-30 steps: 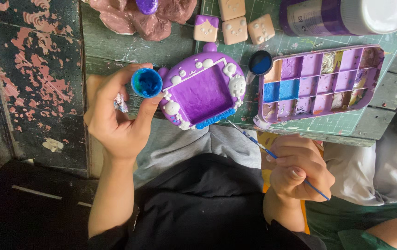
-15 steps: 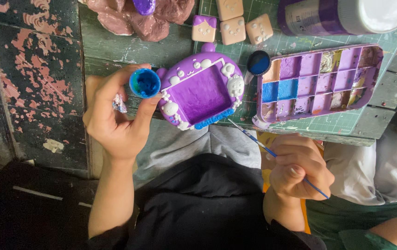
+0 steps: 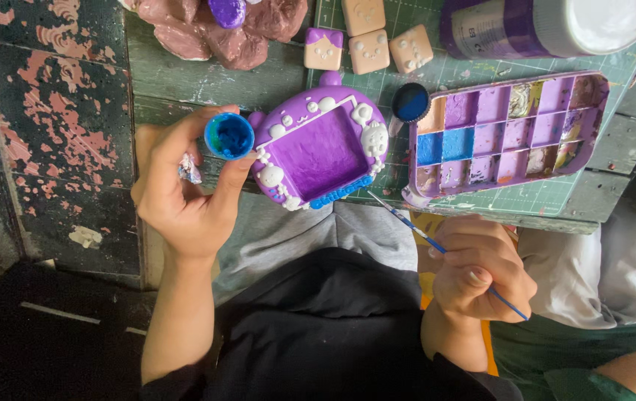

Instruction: The person paints a purple ceramic object with white and blue paint using a fine brush. They dip the brush into a water container and a paint palette, then apply paint to the object's edges and small attached pieces.

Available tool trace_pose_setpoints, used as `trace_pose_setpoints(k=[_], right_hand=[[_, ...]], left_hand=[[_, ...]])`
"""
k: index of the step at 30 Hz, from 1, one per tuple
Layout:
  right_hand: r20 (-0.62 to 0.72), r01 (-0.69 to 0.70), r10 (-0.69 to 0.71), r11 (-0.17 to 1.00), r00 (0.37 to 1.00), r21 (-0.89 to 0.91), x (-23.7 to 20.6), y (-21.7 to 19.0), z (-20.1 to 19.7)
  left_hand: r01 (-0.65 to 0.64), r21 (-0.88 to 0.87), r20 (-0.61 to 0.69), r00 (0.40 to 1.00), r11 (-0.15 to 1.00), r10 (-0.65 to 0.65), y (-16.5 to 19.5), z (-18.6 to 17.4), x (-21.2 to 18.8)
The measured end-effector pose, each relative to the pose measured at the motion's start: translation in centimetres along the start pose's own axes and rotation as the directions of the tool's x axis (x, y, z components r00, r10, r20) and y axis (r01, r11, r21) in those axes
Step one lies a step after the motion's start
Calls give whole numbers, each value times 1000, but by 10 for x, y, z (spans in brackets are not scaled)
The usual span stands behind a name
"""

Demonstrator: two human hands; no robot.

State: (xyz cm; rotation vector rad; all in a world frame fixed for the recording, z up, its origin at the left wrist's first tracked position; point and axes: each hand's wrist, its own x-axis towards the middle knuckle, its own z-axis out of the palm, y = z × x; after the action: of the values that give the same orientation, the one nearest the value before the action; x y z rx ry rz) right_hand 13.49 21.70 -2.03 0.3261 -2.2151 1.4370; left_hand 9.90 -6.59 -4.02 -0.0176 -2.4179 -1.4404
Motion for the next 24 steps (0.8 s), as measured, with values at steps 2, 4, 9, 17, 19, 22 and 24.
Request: trace_pose_setpoints(k=[2, 4, 9, 17, 19, 22, 24], right_hand=[[8, -32, 32, 999, 999, -32, -1, -1, -1], [-4, -36, 36, 999, 999, -8, -3, -2, -2], [5, -32, 32, 999, 999, 10, -6, -2, -4], [84, 2, -2, 1000, 996, 9, -5, -4, -6], [52, 15, -18, 998, 998, 63, -4, -4, -6], [71, 9, -16, 996, 997, 89, -3, -5, -5], [77, 8, -14, 997, 997, 77, -2, -6, -5]], left_hand=[[12, -15, -5, 1000, 1000, -12, 0, 0, 0], [18, -28, -10, 1000, 999, -18, -1, 1, 1], [-6, 5, -5, 1000, 1000, 6, -1, 0, 0], [-2, 15, -2, 1000, 1000, 2, -1, -1, -1], [-4, 11, -2, 1000, 1000, 4, -2, 0, -1], [9, 3, -6, 1000, 1000, -8, -1, 0, -2], [5, -3, -6, 1000, 1000, -5, -1, 0, -1]])
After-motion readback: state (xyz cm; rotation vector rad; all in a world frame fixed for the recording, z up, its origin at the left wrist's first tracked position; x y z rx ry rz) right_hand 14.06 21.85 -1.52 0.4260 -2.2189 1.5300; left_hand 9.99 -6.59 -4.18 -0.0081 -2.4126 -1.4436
